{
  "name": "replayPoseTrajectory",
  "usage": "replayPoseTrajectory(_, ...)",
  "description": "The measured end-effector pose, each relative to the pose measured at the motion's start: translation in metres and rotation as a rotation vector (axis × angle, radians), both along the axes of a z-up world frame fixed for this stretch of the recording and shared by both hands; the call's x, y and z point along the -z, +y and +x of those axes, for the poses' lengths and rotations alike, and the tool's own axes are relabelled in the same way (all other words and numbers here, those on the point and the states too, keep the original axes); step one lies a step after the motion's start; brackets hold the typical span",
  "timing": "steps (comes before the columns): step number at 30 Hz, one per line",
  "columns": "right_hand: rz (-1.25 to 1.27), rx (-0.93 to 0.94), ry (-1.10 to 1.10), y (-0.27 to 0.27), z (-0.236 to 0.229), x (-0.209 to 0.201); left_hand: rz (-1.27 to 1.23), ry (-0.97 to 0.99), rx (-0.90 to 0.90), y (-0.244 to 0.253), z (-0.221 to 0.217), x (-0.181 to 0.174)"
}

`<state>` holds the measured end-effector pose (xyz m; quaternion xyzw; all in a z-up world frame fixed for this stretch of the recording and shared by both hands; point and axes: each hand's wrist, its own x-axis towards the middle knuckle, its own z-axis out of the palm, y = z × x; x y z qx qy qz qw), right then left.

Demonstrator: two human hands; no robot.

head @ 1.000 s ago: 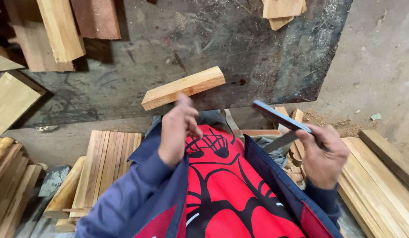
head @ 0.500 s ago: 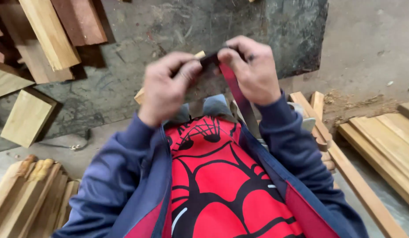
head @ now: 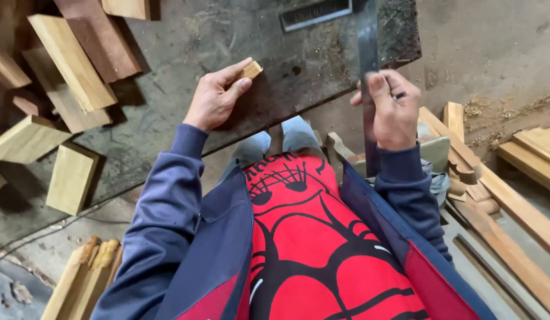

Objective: The person uses a metal square ruler and a black marker to measure and mark lines on a small wooden block. They repeatedly reposition the ruler to draw straight lines along the edges and across the face of the wood.

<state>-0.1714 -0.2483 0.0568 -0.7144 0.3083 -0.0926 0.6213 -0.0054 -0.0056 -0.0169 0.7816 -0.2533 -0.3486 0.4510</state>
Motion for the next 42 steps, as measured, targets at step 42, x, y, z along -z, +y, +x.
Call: replayPoseTrajectory(42,0.227,-0.408,-0.022,0.082,0.067,0.098,-0.095,-0.136,-0.426,0.033,-0.010,-0.008)
